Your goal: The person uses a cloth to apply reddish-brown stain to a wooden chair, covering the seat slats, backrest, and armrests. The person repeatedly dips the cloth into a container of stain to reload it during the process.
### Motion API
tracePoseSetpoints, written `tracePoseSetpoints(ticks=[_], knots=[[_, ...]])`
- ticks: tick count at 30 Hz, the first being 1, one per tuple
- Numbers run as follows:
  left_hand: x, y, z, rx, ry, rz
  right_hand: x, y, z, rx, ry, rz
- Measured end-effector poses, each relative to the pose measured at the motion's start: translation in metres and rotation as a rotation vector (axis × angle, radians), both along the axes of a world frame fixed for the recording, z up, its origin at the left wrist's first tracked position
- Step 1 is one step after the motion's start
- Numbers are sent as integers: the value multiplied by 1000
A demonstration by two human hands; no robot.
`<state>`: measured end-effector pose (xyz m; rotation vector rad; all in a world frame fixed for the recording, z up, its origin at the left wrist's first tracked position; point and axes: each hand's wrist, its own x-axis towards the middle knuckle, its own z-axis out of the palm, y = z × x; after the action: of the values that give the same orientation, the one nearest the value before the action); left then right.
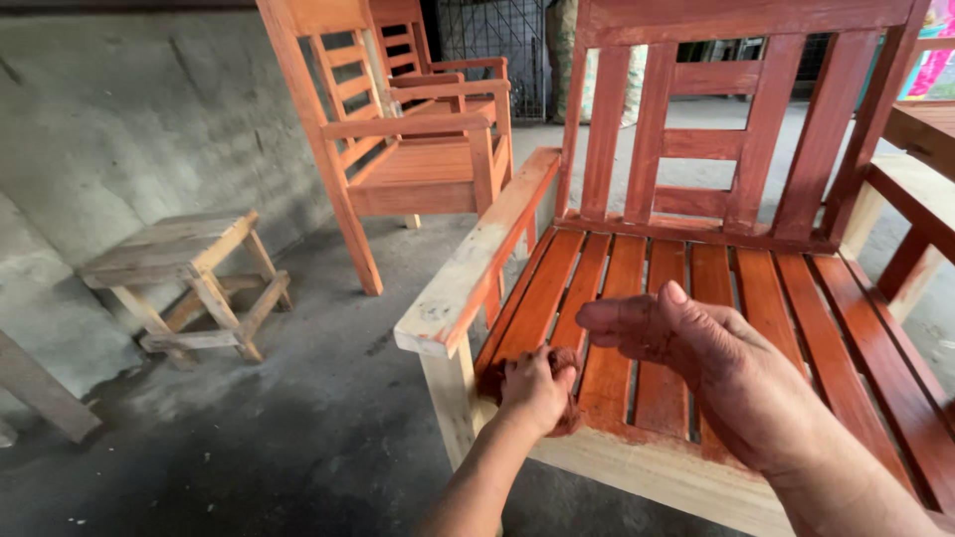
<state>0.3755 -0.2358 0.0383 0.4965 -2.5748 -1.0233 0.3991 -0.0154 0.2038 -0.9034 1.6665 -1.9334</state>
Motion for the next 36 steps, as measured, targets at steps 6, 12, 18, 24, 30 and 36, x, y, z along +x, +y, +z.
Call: tracePoseSetpoints(ticks=[6, 12, 18, 24, 30, 36], knots=[[10, -19, 29, 1042, 301, -175, 4, -24, -11, -92, 7, 85], [69, -50, 109, 928, 803, -432, -9, -49, -16, -49, -37, 24], [101, -120, 91, 776, 1049, -128, -12, -76, -24, 75, -35, -7], [59, -149, 23, 1241, 705, -168, -16, -87, -34, 133, -66, -12], [21, -174, -6, 1737, 351, -602, -27, -93, -50, 144, -74, 16], [26, -170, -39, 1567, 110, -355, -38, -99, -65, 157, -19, 88]])
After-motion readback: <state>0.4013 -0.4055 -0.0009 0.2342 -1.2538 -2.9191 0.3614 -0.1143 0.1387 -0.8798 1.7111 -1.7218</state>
